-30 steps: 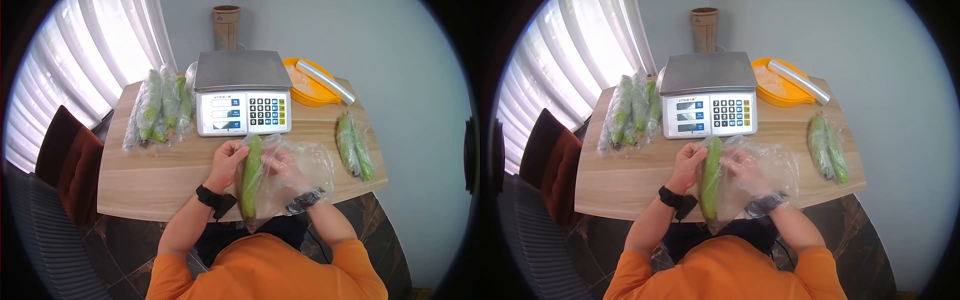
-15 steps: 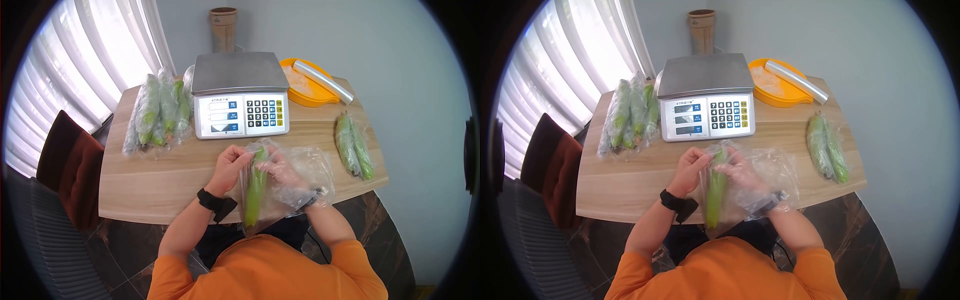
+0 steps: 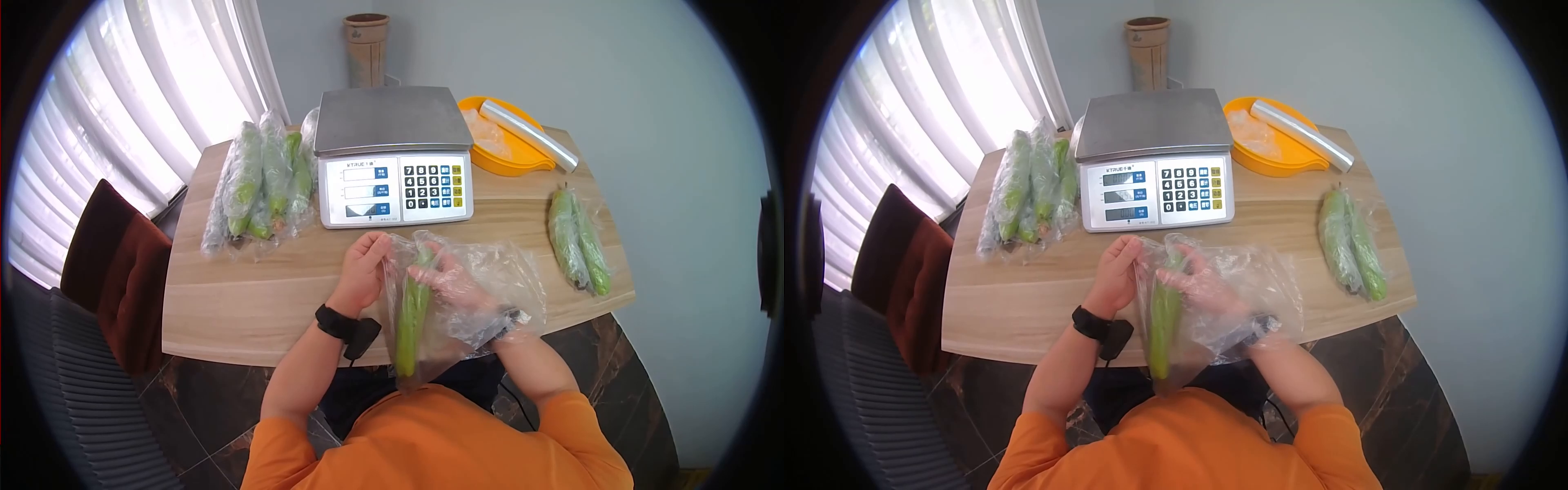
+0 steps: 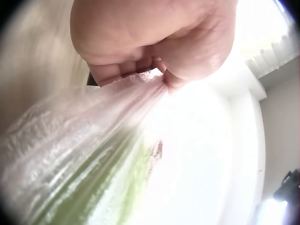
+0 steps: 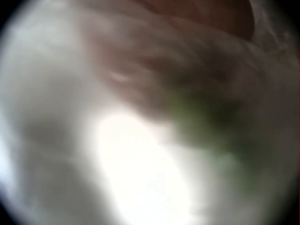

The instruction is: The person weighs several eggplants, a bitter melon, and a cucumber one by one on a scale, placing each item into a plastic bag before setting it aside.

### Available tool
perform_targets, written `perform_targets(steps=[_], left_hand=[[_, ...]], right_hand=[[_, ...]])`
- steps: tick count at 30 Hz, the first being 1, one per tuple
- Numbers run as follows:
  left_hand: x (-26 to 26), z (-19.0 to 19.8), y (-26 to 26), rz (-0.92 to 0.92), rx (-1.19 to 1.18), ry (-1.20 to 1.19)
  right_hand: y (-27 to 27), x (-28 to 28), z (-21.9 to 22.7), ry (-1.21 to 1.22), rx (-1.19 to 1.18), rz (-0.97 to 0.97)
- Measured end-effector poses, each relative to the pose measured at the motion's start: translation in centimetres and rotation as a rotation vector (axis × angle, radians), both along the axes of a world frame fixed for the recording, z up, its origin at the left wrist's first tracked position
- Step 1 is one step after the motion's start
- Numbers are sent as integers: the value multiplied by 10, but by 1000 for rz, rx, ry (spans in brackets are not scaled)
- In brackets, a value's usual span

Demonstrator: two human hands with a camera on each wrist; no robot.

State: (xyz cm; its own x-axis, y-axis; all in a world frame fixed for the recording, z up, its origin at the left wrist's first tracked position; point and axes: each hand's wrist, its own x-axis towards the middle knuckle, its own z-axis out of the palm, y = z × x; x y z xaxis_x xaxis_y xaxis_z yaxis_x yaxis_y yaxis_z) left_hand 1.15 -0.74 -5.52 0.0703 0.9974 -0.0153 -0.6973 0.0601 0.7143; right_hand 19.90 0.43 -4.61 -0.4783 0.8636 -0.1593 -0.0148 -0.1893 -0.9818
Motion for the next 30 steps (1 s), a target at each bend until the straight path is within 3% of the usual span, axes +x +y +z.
perform_targets(steps=[5,7,9,11,14,16,18,20,22,23,26,28,30], left_hand=[[-8,3,4,43,-33,-114],[-10,9,4,69,-61,-136],[-20,3,5,-2,-26,-185],[-22,2,7,17,-31,-172],[-23,9,13,175,-86,-115],[-32,21,15,266,-101,-156],[-65,5,24,217,-18,-238],[-67,20,17,236,14,-239],[-62,41,1,325,-2,-156],[-61,48,-4,265,-53,-88],[-58,54,-18,51,-166,111],[-55,54,-26,-138,-172,237],[-47,69,-37,-116,-148,501]], right_hand=[[-9,13,20,24,-147,-1],[-3,27,8,-84,465,116],[-1,34,0,-116,441,98],[-7,34,19,-67,-220,-55],[-8,56,20,-62,-345,-11],[-3,74,-4,19,401,66],[-9,90,-9,-121,804,52],[-18,103,3,-485,853,-55],[-9,112,1,310,-36,-135],[-6,115,-1,691,-498,-162],[-11,119,0,762,-495,-148],[-21,104,21,755,-504,-275],[-23,95,31,738,-454,-335]])
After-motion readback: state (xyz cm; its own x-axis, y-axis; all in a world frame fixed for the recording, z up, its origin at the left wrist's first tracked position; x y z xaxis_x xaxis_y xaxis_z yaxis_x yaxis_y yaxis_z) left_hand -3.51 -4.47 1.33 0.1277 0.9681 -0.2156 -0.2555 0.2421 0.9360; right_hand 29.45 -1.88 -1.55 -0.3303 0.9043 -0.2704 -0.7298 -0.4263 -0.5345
